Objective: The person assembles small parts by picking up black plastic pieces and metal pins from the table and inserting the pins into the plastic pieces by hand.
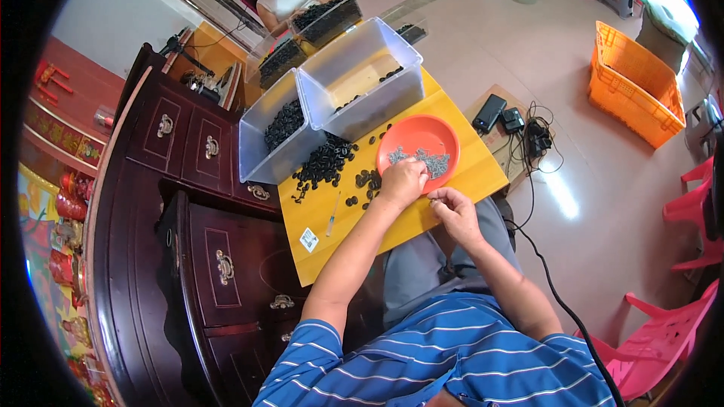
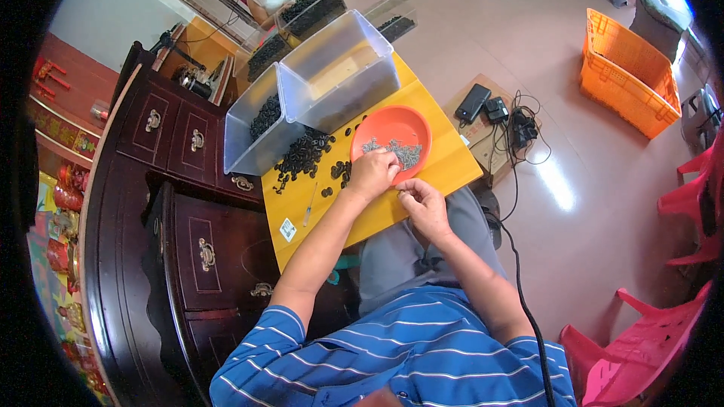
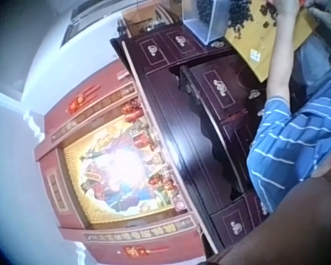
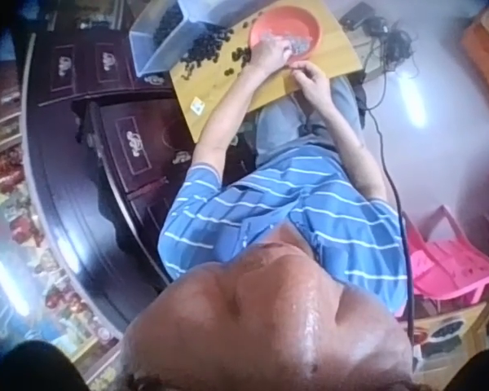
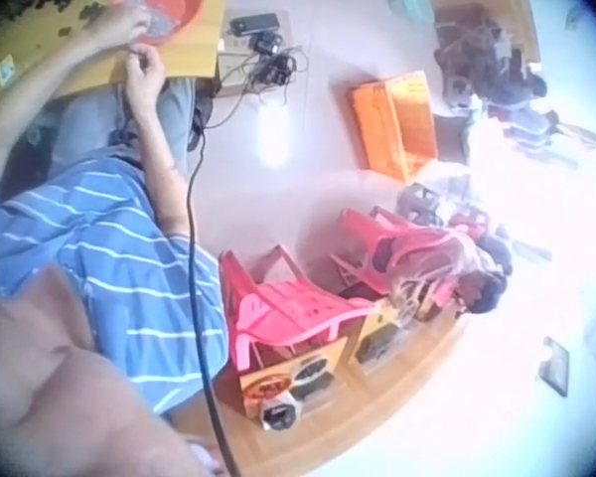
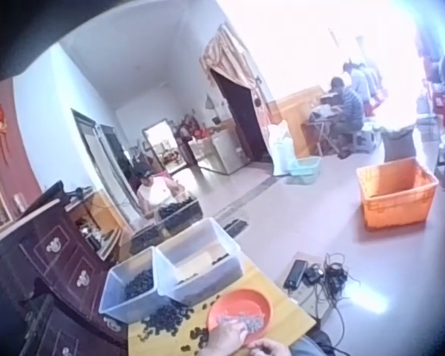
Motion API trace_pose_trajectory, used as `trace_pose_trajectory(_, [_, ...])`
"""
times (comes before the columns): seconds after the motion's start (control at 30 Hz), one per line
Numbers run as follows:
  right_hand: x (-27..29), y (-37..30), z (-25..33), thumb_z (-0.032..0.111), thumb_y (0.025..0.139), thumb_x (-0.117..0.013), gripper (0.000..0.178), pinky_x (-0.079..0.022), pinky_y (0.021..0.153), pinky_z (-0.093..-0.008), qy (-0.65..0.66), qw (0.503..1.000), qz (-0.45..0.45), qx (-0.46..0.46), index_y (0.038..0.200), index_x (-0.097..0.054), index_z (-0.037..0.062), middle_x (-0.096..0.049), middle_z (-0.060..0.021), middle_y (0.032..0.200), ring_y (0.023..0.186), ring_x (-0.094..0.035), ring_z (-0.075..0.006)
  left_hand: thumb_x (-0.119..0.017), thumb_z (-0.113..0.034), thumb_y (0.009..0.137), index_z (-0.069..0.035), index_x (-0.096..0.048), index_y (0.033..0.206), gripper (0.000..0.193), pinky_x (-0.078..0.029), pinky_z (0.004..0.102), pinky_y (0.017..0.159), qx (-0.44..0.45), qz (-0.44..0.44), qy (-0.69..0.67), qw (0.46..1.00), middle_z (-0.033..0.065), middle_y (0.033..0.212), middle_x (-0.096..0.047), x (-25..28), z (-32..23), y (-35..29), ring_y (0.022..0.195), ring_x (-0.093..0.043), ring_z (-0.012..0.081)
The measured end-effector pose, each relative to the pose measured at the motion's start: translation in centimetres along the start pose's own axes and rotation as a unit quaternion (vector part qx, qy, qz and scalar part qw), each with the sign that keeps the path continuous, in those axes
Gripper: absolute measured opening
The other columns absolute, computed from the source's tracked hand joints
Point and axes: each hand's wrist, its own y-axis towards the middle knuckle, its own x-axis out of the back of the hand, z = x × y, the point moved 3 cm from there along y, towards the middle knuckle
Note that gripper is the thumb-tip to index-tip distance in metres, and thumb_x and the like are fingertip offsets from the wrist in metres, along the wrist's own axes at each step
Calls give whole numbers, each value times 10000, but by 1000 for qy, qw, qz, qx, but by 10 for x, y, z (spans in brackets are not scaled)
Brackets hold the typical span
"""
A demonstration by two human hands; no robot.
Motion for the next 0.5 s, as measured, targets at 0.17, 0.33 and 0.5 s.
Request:
trace_pose_trajectory(0.17, [0, -2, 2, 69, 923, -618, 178, -478, 691, -212, -11, 1000, -2, -3, 1064, -695, -8, -628, 41, 833, 736, -557, -37, -666, -196, 865, -67, -705, 854, 136, -554, 473, 762, -24, 46, 42, 998, 139, 894, -693, 0, -2, 4, 860, -692, 344])
trace_pose_trajectory(0.33, [1, -2, 0, 72, 923, -615, 183, -475, 695, -210, -1, 1000, 4, -7, 1067, -694, -9, -631, 38, 836, 737, -556, -38, -650, -197, 837, -57, -677, 821, 143, -552, 492, 753, -45, 88, 62, 993, 141, 877, -695, -1, 6, 14, 865, -692, 351])
trace_pose_trajectory(0.5, [1, -1, 2, 69, 922, -615, 180, -477, 703, -212, -21, 1000, -2, 1, 1066, -692, -7, -637, 35, 848, 744, -562, -41, -637, -179, 809, -53, -662, 791, 130, -550, 501, 750, -74, 94, 67, 991, 145, 864, -699, -2, 11, 19, 857, -691, 358])
